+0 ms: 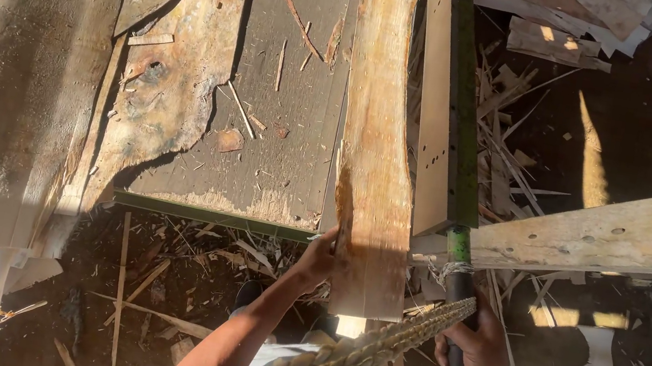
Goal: The person picks up wooden planks from a pile and uses a hand saw to cut them into smaller pieces. The person repeatedly selects planks, positions them on a sawing frame, and cuts them one at a time.
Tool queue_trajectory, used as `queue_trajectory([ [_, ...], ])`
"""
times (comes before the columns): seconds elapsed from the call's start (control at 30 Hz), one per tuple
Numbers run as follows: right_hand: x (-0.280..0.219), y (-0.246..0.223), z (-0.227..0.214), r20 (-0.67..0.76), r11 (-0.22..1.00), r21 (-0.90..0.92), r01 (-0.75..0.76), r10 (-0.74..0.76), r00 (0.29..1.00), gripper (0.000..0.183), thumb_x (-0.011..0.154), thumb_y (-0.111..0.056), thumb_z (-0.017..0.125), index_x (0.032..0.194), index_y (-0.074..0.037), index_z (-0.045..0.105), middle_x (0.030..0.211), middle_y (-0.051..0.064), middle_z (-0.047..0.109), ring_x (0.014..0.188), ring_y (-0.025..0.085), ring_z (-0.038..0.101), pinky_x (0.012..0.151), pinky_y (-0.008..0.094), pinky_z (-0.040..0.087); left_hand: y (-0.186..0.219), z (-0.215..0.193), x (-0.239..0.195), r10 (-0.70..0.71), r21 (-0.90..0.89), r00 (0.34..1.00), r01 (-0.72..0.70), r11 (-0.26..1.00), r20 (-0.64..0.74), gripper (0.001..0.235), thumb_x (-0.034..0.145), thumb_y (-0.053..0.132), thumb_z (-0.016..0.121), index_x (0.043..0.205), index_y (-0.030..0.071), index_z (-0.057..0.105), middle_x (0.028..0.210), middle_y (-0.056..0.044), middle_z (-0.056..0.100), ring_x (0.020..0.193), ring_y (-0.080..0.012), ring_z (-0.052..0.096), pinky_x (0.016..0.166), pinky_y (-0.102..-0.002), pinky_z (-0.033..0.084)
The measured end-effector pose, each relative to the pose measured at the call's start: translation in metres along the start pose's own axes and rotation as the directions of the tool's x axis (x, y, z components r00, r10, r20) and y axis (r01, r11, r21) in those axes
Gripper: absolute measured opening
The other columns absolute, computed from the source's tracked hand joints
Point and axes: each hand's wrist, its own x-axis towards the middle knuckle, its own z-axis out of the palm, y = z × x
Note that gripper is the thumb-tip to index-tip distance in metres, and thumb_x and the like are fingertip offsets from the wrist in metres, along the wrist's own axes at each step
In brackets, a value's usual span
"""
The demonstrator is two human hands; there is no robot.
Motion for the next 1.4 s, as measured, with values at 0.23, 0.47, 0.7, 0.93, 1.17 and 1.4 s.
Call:
queue_trajectory([
  [0.23,-0.002,-0.015,0.01,-0.051,0.993,-0.102,-0.057,0.052,0.997,0.066,0.081,-0.005,0.065,0.144,-0.009,0.047,0.074,0.007,0.059,0.049,0.015,0.056,0.035,0.033,0.043,-0.01,-0.004,0.035,-0.046,-0.008,0.998,0.046,0.999,-0.035,0.095,0.076,-0.023,0.062,0.159,0.018,0.036,0.119,-0.012,0.068,0.106,-0.0255,0.068,0.091,-0.035,0.065],
  [0.47,0.023,0.043,0.004,-0.144,0.931,-0.349,-0.109,0.062,0.988,0.066,0.08,-0.007,0.068,0.143,-0.009,0.047,0.079,0.009,0.059,0.05,0.019,0.058,0.04,0.036,0.048,-0.035,-0.016,0.048,-0.069,-0.043,0.996,0.067,0.997,-0.054,0.086,0.085,-0.021,0.059,0.162,0.011,0.036,0.11,-0.012,0.061,0.099,-0.027,0.063,0.079,-0.038,0.059],
  [0.7,0.037,0.063,0.012,-0.172,0.797,-0.574,-0.187,0.106,0.979,0.058,0.085,-0.016,0.065,0.138,-0.012,0.042,0.079,0.011,0.069,0.052,0.022,0.065,0.049,0.039,0.055,-0.019,-0.01,0.05,-0.051,-0.17,0.997,0.041,0.985,-0.058,0.084,0.085,-0.025,0.044,0.161,0.008,0.026,0.127,-0.017,0.066,0.111,-0.0282,0.069,0.093,-0.036,0.064],
  [0.93,0.023,0.032,-0.015,-0.012,0.711,-0.693,0.121,-0.18,0.984,0.054,0.081,-0.02,0.076,0.128,-0.004,0.056,0.09,0.016,0.064,0.077,0.028,0.065,0.067,0.047,0.054,-0.041,-0.052,0.155,0.113,-0.178,0.994,-0.109,0.978,0.009,0.087,0.08,-0.029,0.038,0.159,0.004,0.031,0.144,-0.013,0.057,0.117,-0.024,0.067,0.098,-0.033,0.062],
  [1.17,0.064,0.124,-0.025,-0.166,0.485,-0.871,-0.08,-0.138,0.976,0.068,0.082,-0.03,0.074,0.137,-0.004,0.046,0.1,0.024,0.071,0.091,0.041,0.072,0.077,0.05,0.057,-0.02,-0.05,0.181,0.204,-0.011,0.978,-0.205,0.979,-0.043,0.087,0.072,-0.025,0.037,0.154,0.003,0.044,0.131,-0.008,0.064,0.103,-0.0195,0.066,0.082,-0.028,0.058],
  [1.4,0.03,0.046,-0.005,-0.116,0.454,-0.891,-0.011,-0.203,0.972,0.067,0.077,-0.018,0.079,0.134,-0.004,0.049,0.097,0.021,0.072,0.085,0.039,0.074,0.074,0.048,0.058,-0.029,-0.064,0.19,0.233,0.401,0.964,-0.165,0.901,-0.128,0.081,0.078,-0.021,0.048,0.154,0.006,0.048,0.123,-0.008,0.073,0.1,-0.0184,0.071,0.082,-0.03,0.059],
])
